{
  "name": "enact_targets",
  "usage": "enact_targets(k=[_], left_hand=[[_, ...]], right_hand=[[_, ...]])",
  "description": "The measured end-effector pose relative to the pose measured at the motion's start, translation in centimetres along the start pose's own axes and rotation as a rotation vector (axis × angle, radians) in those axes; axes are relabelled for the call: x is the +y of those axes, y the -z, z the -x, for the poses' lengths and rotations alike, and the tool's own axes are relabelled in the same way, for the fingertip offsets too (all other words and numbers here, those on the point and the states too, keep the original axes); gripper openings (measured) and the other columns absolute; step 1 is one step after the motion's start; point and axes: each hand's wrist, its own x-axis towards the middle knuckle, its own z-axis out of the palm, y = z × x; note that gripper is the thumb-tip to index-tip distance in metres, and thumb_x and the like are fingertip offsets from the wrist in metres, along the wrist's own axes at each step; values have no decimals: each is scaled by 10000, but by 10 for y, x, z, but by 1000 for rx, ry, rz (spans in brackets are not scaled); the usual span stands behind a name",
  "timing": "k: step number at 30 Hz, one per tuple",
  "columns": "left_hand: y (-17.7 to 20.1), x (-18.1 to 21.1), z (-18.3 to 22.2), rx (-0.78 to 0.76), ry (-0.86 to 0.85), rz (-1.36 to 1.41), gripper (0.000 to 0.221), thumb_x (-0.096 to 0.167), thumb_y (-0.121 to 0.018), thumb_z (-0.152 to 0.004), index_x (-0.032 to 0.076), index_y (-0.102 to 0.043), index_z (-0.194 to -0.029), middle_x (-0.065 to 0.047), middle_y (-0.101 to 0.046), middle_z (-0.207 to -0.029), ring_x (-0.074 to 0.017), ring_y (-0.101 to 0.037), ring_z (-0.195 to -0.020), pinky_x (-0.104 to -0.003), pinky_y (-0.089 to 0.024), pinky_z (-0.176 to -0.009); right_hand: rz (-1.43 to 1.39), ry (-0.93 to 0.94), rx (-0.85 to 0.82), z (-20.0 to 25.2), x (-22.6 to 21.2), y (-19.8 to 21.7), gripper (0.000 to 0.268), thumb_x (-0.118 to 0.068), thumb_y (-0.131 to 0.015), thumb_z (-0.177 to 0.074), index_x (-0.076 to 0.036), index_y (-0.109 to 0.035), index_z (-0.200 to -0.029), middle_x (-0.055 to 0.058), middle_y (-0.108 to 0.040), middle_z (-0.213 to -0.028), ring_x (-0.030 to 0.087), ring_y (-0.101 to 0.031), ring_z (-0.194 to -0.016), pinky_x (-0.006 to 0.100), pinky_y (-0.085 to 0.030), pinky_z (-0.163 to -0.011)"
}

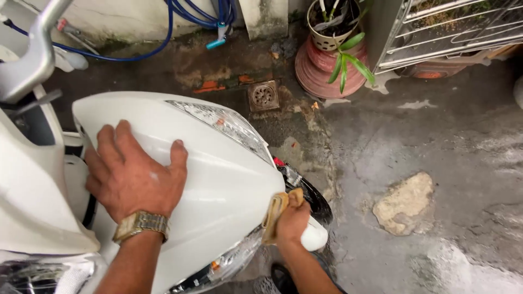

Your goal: The person scrubs the front body panels, headlights, and front wheel of a white scooter using a yellow sponge. They apply soapy water to the surfaces and scrub the plastic bodywork, chrome accents, and the black wheel rim and brake caliper.

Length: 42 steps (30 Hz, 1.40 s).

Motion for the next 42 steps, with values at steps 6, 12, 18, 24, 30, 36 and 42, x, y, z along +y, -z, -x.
enact_targets(k=[6,12,18,24,30,36,42], left_hand=[[-3,0,13,-89,33,69,719,509,-608,-728,32,-484,-1251,-157,-430,-1261,-396,-395,-1075,-554,-389,-743],[-9,4,1,-113,24,137,695,503,-578,-755,36,-460,-1257,-192,-412,-1268,-452,-364,-1097,-595,-359,-765],[-9,-3,7,-76,21,113,692,500,-588,-754,50,-428,-1255,-166,-380,-1261,-444,-341,-1099,-579,-354,-761],[-11,-4,8,-189,69,172,663,501,-549,-752,73,-385,-1231,-190,-329,-1283,-496,-296,-1116,-607,-330,-784],[-8,4,2,-189,73,199,650,491,-534,-770,78,-373,-1246,-207,-304,-1298,-522,-278,-1122,-636,-298,-802],[-22,1,9,24,37,108,651,484,-587,-751,74,-455,-1240,-195,-389,-1261,-506,-367,-1077,-615,-340,-776],[-11,2,13,-9,50,135,580,432,-532,-787,83,-461,-1245,-176,-396,-1266,-479,-368,-1099,-600,-352,-801]], right_hand=[[125,49,-91,82,-30,20,381,-310,-496,-807,-104,-476,-1127,97,-578,-1009,189,-549,-916,317,-474,-784],[149,-163,121,90,-35,6,349,-290,-454,-817,-78,-561,-1073,126,-611,-1021,251,-556,-935,361,-426,-815],[285,-35,139,94,-36,6,354,-336,-461,-832,-90,-548,-1071,110,-622,-1042,232,-551,-966,346,-397,-867],[305,566,9,127,-16,11,298,-293,-529,-817,-64,-547,-1007,82,-586,-901,182,-543,-836,307,-440,-763],[281,418,41,136,-43,3,283,-242,-488,-843,-84,-571,-1062,93,-608,-958,226,-566,-898,331,-428,-820],[331,587,97,93,-52,-12,234,-226,-454,-860,-57,-533,-1000,120,-546,-921,266,-511,-865,376,-396,-764],[498,990,-143,87,-81,-10,294,-250,-434,-884,-20,-558,-1020,120,-542,-852,229,-495,-783,347,-409,-700]])
